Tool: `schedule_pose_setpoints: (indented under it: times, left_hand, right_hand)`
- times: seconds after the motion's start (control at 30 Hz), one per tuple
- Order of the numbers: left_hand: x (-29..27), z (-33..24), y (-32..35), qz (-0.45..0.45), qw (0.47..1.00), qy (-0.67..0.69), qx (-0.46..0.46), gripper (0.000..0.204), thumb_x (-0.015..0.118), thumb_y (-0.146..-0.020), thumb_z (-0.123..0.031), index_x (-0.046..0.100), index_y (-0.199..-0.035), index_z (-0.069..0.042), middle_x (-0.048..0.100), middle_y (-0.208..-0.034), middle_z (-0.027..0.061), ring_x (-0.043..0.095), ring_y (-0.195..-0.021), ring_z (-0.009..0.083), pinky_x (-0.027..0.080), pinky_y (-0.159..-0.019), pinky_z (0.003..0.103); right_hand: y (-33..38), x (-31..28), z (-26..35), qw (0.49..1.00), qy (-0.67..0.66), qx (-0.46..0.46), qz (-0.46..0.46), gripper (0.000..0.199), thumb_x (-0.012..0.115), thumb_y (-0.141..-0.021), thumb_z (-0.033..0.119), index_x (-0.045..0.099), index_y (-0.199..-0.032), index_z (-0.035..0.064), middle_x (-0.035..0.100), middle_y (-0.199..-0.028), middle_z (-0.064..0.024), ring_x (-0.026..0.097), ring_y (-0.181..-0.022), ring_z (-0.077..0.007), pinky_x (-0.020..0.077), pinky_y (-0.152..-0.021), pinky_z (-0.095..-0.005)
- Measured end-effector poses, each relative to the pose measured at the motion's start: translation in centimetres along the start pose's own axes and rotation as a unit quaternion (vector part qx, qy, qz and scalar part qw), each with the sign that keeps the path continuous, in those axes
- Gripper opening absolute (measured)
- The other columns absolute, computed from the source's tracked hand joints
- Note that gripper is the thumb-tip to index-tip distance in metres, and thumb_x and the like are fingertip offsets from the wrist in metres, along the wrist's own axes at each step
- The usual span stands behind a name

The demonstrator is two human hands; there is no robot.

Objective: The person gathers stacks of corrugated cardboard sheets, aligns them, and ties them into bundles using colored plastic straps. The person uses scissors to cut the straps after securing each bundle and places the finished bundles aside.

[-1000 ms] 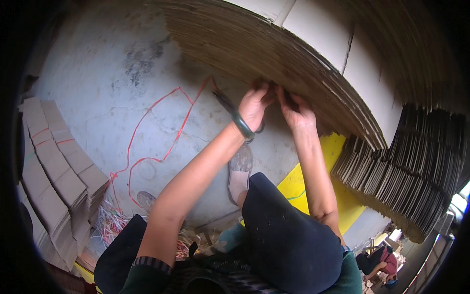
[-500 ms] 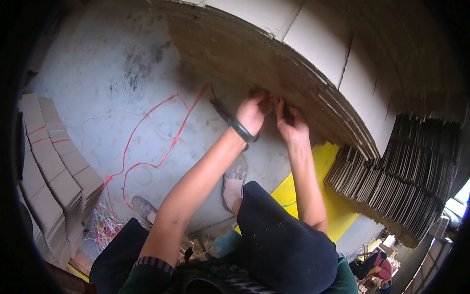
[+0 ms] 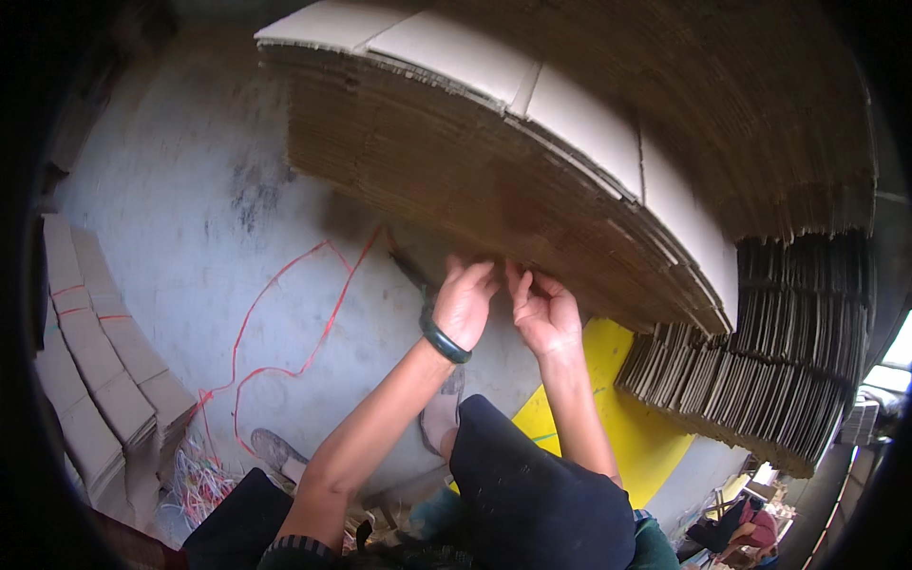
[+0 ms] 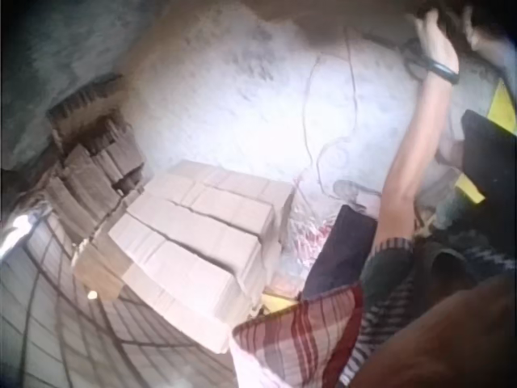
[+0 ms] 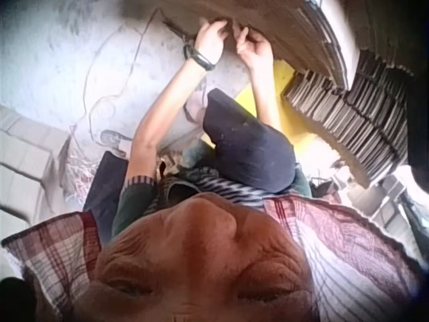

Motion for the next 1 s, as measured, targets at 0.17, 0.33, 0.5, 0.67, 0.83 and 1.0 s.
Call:
schedule_pose_setpoints:
  times: [0.17,0.33,0.5,0.67,0.83,1.0]
  left_hand:
    - [-2.3,1.2,-1.8,0.06,0.988,0.138,-0.026,0.038,0.051,-0.11,-0.042,0.053,-0.131,-0.009,0.057,-0.134,0.0108,0.051,-0.131,0.0284,0.037,-0.12,0.045]
    - [-0.5,2.6,-4.3,0.052,0.981,0.166,-0.087,0.053,0.036,-0.113,-0.045,0.053,-0.143,-0.004,0.057,-0.146,0.0128,0.053,-0.133,0.0313,0.038,-0.12,0.046]
    - [-2.6,4.2,-7.9,0.201,0.944,0.238,-0.107,0.052,0.045,-0.109,-0.038,0.055,-0.145,-0.003,0.061,-0.146,0.0134,0.059,-0.129,0.0276,0.049,-0.11,0.042]
    - [-3.9,5.5,-9.3,0.317,0.808,0.451,-0.206,0.059,0.048,-0.107,-0.04,0.048,-0.154,-0.005,0.054,-0.157,0.0104,0.05,-0.143,0.0233,0.039,-0.119,0.039]
    - [-3.0,4.5,-7.9,0.249,0.944,0.193,-0.097,0.066,0.043,-0.111,-0.044,0.03,-0.163,-0.005,0.039,-0.167,0.0079,0.036,-0.153,0.0247,0.026,-0.127,0.041]
    - [-3.1,3.4,-7.8,0.324,0.919,0.211,-0.079,0.065,0.04,-0.11,-0.051,0.038,-0.16,-0.009,0.044,-0.164,0.0086,0.038,-0.15,0.0283,0.026,-0.126,0.05]
  right_hand:
    - [0.5,0.9,-1.0,1.0,-0.006,0.005,0.013,0.042,0.05,-0.103,-0.003,0.047,-0.144,-0.0111,0.056,-0.144,-0.0277,0.057,-0.137,-0.0397,0.0682,-0.09,-0.0361]
    - [1.4,1.5,-1.8,0.999,0.033,-0.004,0.008,0.043,0.048,-0.105,0.0,0.045,-0.147,-0.0094,0.057,-0.144,-0.0268,0.058,-0.137,-0.0379,0.0664,-0.094,-0.038]
    - [11.0,7.1,-7.2,0.775,0.593,-0.177,0.129,0.045,0.056,-0.106,0.012,0.048,-0.145,-0.0064,0.071,-0.117,-0.0214,0.075,-0.1,-0.0299,0.064,-0.078,-0.0351]
    - [14.9,15.3,-5.1,-0.069,0.689,-0.721,0.028,0.092,0.082,-0.089,0.051,0.042,-0.158,0.0044,0.048,-0.157,-0.0202,0.034,-0.153,-0.0415,0.03,-0.124,-0.0548]
    - [12.2,14.1,-2.8,-0.086,0.817,-0.566,-0.065,0.093,0.083,-0.086,0.045,0.04,-0.162,0.0143,0.046,-0.158,-0.0179,0.045,-0.145,-0.0395,0.037,-0.119,-0.0505]
    - [12.3,12.3,-3.7,-0.112,0.807,-0.572,-0.091,0.095,0.089,-0.08,0.026,0.042,-0.161,0.0149,0.05,-0.152,-0.0138,0.049,-0.137,-0.0359,0.0404,-0.114,-0.0484]
Point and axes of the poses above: each hand's wrist, its own y-axis away from the middle knuckle, its own x-axis out of the palm, z = x × y, the point moved 2 cm from there along -y, towards the middle knuckle
